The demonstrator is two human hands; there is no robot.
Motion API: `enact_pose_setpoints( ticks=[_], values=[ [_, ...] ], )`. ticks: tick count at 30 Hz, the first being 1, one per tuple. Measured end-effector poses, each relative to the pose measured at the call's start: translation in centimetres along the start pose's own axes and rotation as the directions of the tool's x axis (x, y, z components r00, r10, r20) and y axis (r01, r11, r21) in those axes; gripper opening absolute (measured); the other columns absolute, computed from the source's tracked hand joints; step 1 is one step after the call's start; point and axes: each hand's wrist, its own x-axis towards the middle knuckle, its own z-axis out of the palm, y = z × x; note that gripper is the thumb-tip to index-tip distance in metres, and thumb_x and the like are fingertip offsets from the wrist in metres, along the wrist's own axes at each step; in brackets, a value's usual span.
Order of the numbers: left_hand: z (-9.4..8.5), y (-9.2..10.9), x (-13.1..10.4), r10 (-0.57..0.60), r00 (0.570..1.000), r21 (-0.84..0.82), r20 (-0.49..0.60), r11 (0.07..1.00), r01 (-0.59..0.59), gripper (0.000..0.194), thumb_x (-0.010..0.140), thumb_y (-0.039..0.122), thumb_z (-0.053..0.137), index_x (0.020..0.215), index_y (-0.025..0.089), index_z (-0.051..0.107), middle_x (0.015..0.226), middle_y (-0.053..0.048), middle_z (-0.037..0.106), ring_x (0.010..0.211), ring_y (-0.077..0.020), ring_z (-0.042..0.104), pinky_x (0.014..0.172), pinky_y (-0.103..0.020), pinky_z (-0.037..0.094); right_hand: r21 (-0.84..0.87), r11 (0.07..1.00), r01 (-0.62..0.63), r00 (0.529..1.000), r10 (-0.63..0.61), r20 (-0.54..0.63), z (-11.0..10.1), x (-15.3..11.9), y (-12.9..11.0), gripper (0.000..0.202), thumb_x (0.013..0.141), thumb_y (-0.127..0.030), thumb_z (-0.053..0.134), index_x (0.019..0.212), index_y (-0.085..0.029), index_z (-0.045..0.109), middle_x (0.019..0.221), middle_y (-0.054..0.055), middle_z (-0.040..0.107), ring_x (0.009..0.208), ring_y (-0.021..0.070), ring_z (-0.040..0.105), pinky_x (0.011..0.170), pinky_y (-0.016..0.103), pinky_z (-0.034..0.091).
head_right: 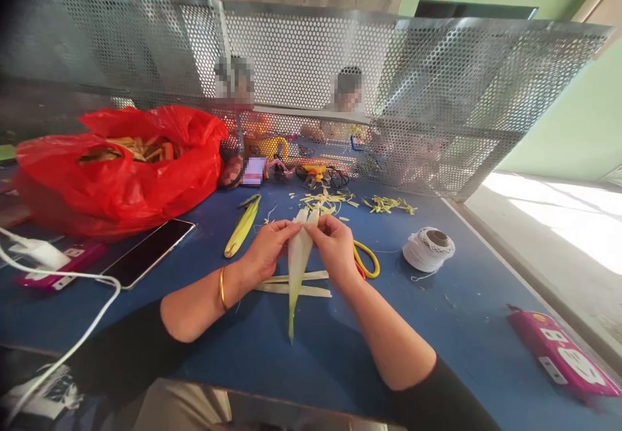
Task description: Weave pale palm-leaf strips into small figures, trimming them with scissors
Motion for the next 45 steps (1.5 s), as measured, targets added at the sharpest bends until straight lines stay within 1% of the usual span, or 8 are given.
enact_pose_setpoints(
  ticks=[7,10,17,24,31,39,42,45],
  values=[
    [0.0,0.1,0.2,-0.066,0.998,-0.036,-0.006,0.997,0.065,0.025,0.070,0.031,0.076,0.062,0.016,0.058,0.053,0.004,0.054,0.046,-0.0073,0.046,0.047,-0.020,0.034,-0.074,0.995,0.066,0.998,-0.065,0.009,-0.1,0.3,0.7,0.023,0.062,-0.038,0.071,0.061,-0.019,0.058,0.054,-0.005,0.051,0.053,0.0097,0.043,0.053,0.026,0.036],
    [-0.1,-0.1,0.4,-0.046,0.999,-0.025,0.007,0.999,0.046,0.028,0.069,0.036,0.078,0.064,0.017,0.059,0.053,0.004,0.055,0.046,-0.0076,0.045,0.046,-0.021,0.032,-0.072,0.997,0.040,0.998,-0.037,0.045,-0.1,0.4,0.9,0.024,0.062,-0.039,0.072,0.061,-0.020,0.057,0.052,-0.006,0.050,0.052,0.0097,0.042,0.052,0.026,0.037],
    [-0.2,-0.4,0.7,-0.029,0.998,0.014,-0.053,0.999,0.030,0.029,0.074,0.035,0.073,0.060,0.017,0.055,0.052,0.004,0.051,0.045,-0.0072,0.042,0.046,-0.021,0.030,-0.131,0.980,0.148,0.989,-0.151,-0.007,0.3,-0.2,0.3,0.019,0.067,-0.036,0.068,0.065,-0.020,0.058,0.055,-0.006,0.052,0.053,0.0094,0.043,0.054,0.026,0.038],
    [-0.6,-0.2,1.4,0.073,0.991,0.005,-0.115,0.997,-0.073,0.027,0.076,0.032,0.072,0.061,0.016,0.056,0.053,0.004,0.051,0.046,-0.0072,0.041,0.047,-0.022,0.031,-0.065,0.985,-0.157,0.962,0.167,0.217,0.5,-0.7,-0.1,0.034,0.057,-0.043,0.079,0.064,-0.019,0.057,0.055,-0.003,0.057,0.051,0.0108,0.052,0.053,0.027,0.045],
    [-0.4,-0.7,0.7,0.022,0.999,0.006,0.043,1.000,-0.023,0.033,0.076,0.043,0.072,0.063,0.016,0.058,0.056,0.001,0.056,0.048,-0.0099,0.049,0.050,-0.023,0.037,-0.068,0.997,-0.026,0.998,0.030,0.049,0.4,-0.2,0.7,0.026,0.064,-0.041,0.070,0.062,-0.021,0.054,0.053,-0.004,0.055,0.050,0.0110,0.050,0.053,0.028,0.045],
    [0.1,-0.7,0.6,0.016,1.000,-0.058,-0.015,0.998,-0.017,0.030,0.079,0.033,0.071,0.060,0.016,0.054,0.049,0.004,0.051,0.043,-0.0067,0.041,0.046,-0.022,0.030,-0.129,0.980,0.153,0.988,-0.155,-0.008,0.8,-0.9,0.4,0.020,0.071,-0.035,0.066,0.065,-0.021,0.054,0.056,-0.005,0.052,0.053,0.0100,0.046,0.055,0.027,0.044],
    [0.0,-0.5,0.7,0.017,0.999,-0.076,-0.037,0.997,-0.020,0.031,0.079,0.033,0.072,0.060,0.016,0.054,0.050,0.004,0.052,0.044,-0.0063,0.042,0.047,-0.021,0.032,-0.105,0.985,0.140,0.990,-0.141,0.001,0.8,-0.9,0.2,0.021,0.071,-0.038,0.067,0.067,-0.022,0.055,0.057,-0.005,0.053,0.054,0.0106,0.048,0.056,0.028,0.046],
    [0.0,-0.3,0.8,0.019,0.998,-0.075,-0.055,0.997,-0.023,0.033,0.077,0.035,0.074,0.059,0.016,0.053,0.049,0.005,0.050,0.042,-0.0064,0.041,0.046,-0.021,0.032,-0.095,0.995,0.017,0.992,-0.005,0.125,0.9,-0.8,0.3,0.028,0.065,-0.044,0.073,0.064,-0.021,0.056,0.055,-0.004,0.055,0.052,0.0113,0.049,0.052,0.027,0.044]
  ],
)
